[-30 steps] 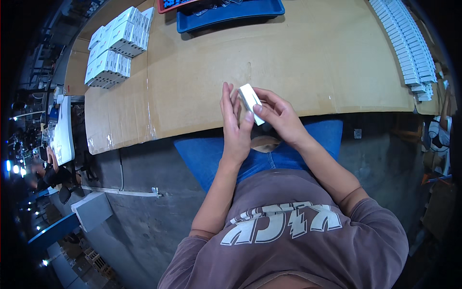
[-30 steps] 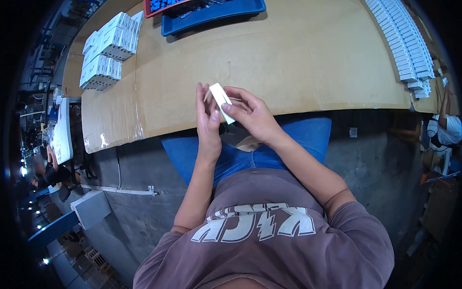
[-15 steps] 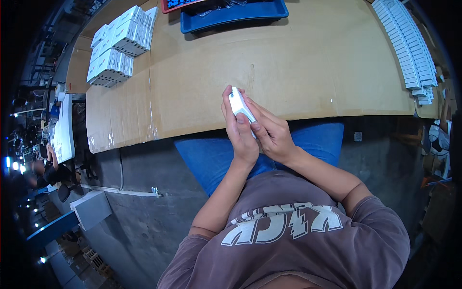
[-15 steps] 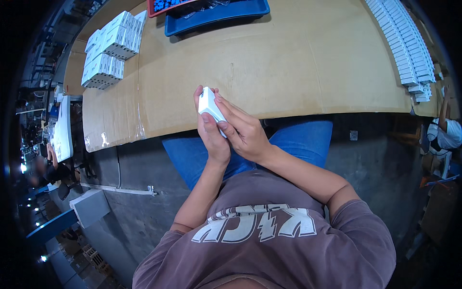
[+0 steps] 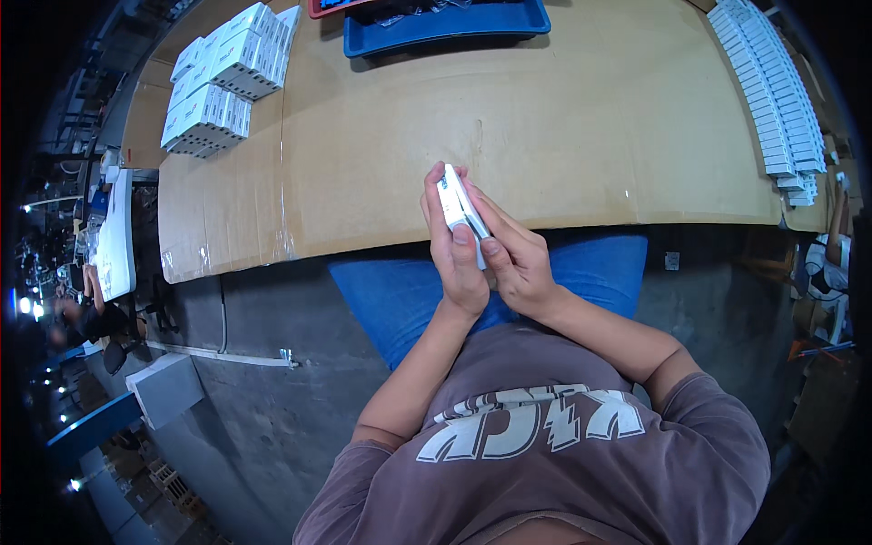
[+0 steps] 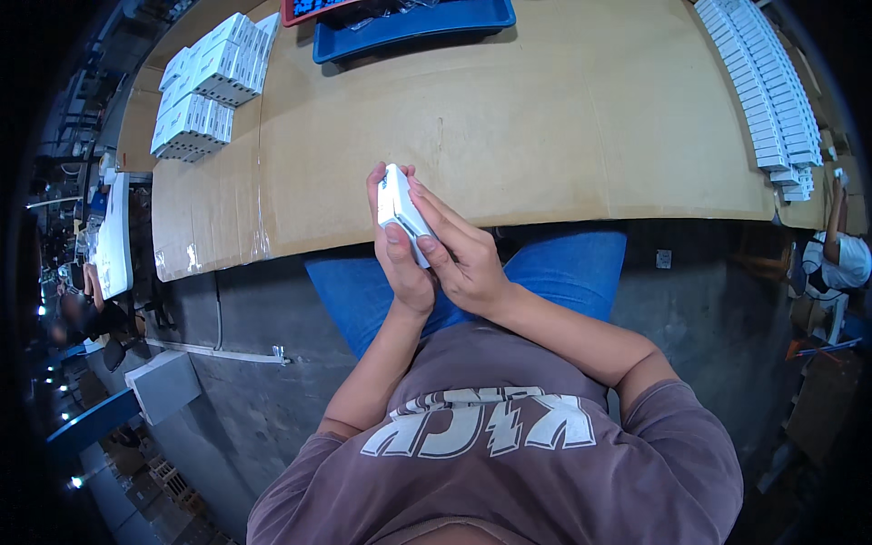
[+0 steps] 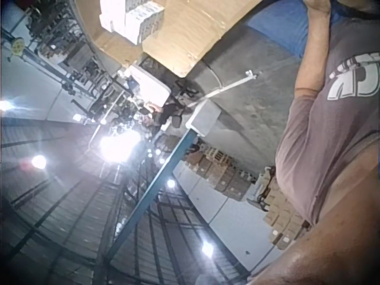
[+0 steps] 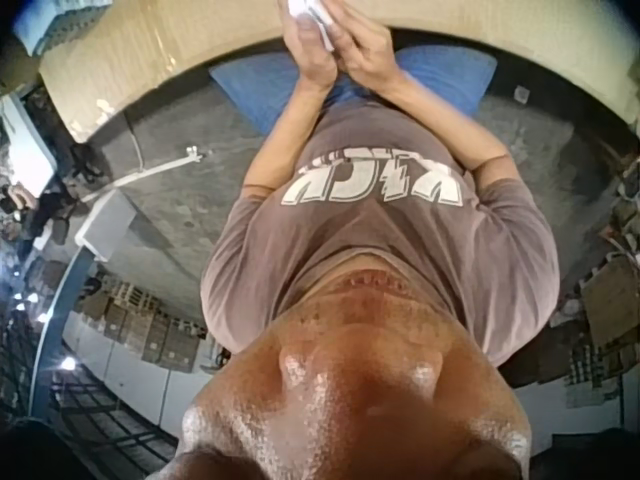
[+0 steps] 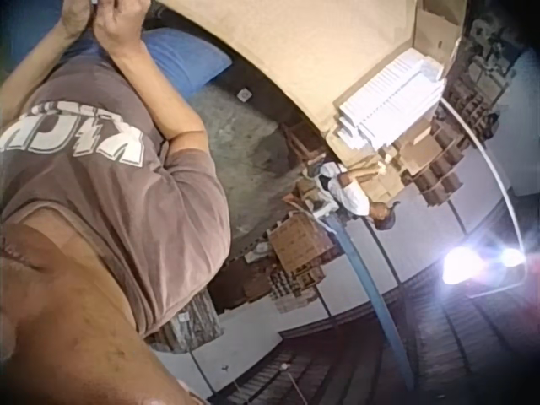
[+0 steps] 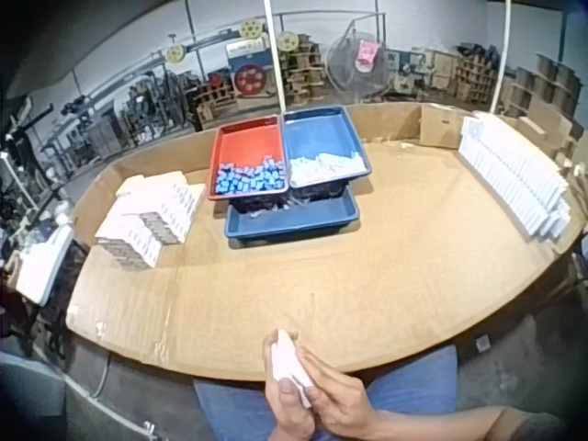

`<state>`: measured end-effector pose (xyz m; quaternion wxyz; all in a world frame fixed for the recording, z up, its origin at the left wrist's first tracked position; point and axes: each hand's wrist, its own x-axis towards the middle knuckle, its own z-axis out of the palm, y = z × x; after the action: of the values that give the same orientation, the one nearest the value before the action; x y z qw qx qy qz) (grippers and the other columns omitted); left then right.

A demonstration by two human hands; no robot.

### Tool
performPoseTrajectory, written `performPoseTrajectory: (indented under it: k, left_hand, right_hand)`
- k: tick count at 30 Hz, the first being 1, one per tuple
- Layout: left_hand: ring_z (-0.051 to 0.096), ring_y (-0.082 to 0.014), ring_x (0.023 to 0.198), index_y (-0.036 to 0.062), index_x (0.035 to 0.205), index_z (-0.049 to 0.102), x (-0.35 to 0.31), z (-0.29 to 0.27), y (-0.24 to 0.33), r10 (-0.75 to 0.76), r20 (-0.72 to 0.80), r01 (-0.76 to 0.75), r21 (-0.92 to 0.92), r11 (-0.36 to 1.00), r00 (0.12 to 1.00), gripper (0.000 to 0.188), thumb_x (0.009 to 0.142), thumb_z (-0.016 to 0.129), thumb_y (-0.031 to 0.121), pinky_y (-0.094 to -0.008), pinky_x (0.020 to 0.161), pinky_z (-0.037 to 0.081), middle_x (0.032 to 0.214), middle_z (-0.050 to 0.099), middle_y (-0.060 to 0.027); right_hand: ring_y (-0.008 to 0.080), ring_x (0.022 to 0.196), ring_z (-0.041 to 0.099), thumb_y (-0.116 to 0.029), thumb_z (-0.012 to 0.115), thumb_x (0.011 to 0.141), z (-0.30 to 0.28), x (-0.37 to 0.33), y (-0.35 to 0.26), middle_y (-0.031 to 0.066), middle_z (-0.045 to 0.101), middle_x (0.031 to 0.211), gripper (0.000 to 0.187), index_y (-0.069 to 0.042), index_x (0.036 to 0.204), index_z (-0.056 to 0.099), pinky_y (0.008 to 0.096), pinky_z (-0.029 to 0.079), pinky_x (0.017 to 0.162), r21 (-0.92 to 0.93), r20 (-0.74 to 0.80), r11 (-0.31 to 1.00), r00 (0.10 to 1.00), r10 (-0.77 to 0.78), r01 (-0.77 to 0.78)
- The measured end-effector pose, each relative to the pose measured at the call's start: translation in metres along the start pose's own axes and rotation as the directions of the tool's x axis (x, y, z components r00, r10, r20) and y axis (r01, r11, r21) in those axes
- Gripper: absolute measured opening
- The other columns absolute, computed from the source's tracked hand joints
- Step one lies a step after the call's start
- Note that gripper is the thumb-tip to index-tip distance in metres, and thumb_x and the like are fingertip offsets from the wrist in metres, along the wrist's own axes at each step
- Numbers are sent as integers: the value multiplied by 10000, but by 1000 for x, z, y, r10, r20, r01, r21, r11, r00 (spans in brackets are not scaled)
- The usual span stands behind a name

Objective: The worker is assembling and packaging small electronic components into white boxes.

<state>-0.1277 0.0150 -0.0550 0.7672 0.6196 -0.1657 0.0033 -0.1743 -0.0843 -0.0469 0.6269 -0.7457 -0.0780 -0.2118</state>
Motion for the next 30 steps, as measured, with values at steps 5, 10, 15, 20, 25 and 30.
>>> performPoseTrajectory:
  k: [5,10,15,20,25,30]
  left_hand:
    - [462,-298,1379,-36,1571,275,1,15,20,-11,-114,9,-15,1000,993,938,982,446,672,-419,1177,331,1513,445,-213]
    - [489,-318,1368,-46,1522,362,-5,-1,2,116,55,-119,41,992,992,985,950,438,751,-450,1159,367,1486,469,-218]
    - [535,-303,1306,-68,1460,448,-9,1,2,127,101,-137,103,985,987,1040,935,439,829,-428,1136,383,1405,506,-211]
    - [576,-324,1237,-54,1426,517,-7,-1,-2,189,133,-207,136,969,973,1015,912,509,821,-418,1039,458,1385,520,-245]
    - [609,-385,1195,-50,1381,578,-7,2,-1,206,125,-224,158,962,971,957,910,563,783,-433,981,506,1345,555,-291]
    - [603,-397,1215,-56,1393,564,-5,0,1,243,145,-272,233,934,959,891,943,569,713,-447,1003,501,1368,551,-297]
  right_hand:
    - [273,1366,556,-301,441,1136,-3,8,14,198,571,1477,474,33,1453,552,378,442,1138,359,7,903,968,252,-238]
    - [175,1214,619,-334,465,1133,-9,4,41,93,640,1323,411,-15,1353,604,373,525,1039,763,440,158,683,583,-627]
    - [172,1026,710,-291,504,1115,-13,-5,49,75,701,1163,318,-48,1284,621,339,616,876,788,539,-50,648,538,-614]
    - [179,1132,663,-405,514,1103,-15,-8,55,73,677,1232,413,-60,1300,624,370,550,997,770,584,-68,658,475,-634]
    - [177,1068,694,-373,513,1108,-16,-14,65,70,701,1176,380,-54,1278,633,352,579,952,779,578,-84,661,479,-621]
    - [171,1009,706,-330,514,1112,-16,-7,53,88,709,1124,348,-36,1259,629,333,592,908,774,524,-17,625,579,-633]
